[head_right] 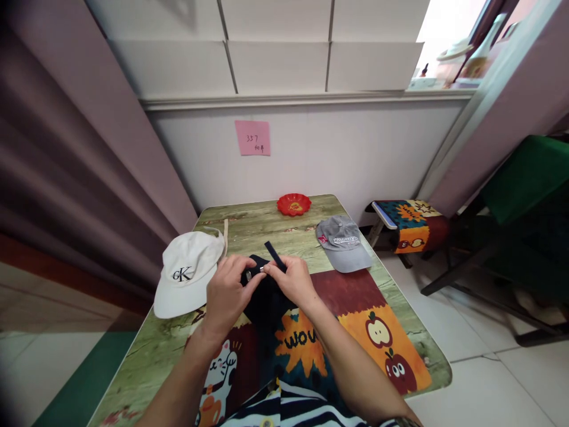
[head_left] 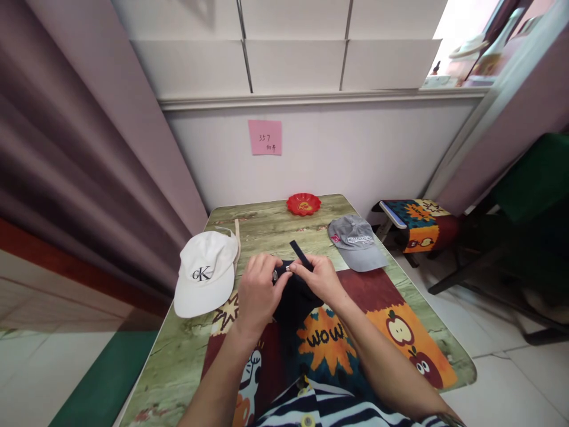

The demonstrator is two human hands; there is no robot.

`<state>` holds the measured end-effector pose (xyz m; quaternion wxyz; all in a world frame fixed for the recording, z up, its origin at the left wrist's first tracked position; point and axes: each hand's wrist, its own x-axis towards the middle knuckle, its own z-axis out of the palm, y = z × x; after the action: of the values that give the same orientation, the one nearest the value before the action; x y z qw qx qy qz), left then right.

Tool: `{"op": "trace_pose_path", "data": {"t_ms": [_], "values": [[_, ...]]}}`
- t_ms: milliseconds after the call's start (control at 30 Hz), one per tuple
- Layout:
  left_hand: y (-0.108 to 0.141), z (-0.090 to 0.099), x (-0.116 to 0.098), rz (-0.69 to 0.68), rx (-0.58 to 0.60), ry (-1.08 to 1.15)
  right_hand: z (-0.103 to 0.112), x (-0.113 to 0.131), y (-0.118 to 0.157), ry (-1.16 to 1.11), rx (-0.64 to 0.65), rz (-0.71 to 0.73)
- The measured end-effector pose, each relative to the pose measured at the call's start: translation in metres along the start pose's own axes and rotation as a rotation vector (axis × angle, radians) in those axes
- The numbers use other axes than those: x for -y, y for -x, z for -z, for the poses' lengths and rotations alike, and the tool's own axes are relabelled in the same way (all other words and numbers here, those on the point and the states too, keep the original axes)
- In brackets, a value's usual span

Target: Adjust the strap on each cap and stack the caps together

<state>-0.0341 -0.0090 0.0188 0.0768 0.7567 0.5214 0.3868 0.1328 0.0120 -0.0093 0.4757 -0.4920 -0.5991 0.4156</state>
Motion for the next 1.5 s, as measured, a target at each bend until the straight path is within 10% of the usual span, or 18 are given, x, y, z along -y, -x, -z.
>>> {"op": "trace_pose_path", "data": {"t_ms": [300,833,1067,1300,1500], "values": [[0.001,-0.011,-0.006,0.412,-0.018,0.519,-0.009,0.000,-0.003,-0.335,-0.036,-0.160],[-0.018,0.012,0.007,0.740,-0.041,1.229,0.012,0.029,0.002,-0.038,-0.063,0.108],[-0.016,0.006,0.008,0.813,0.013,1.342,0.007,0.038,0.011,-0.038,0.000,0.098],[-0.015,0.007,0.000,0.632,0.017,0.980,0.012,0.037,0.010,0.111,-0.099,0.103],[-0.015,0.007,0.004,0.690,0.176,1.194,0.012,0.036,0.010,0.137,-0.085,0.081]]}}
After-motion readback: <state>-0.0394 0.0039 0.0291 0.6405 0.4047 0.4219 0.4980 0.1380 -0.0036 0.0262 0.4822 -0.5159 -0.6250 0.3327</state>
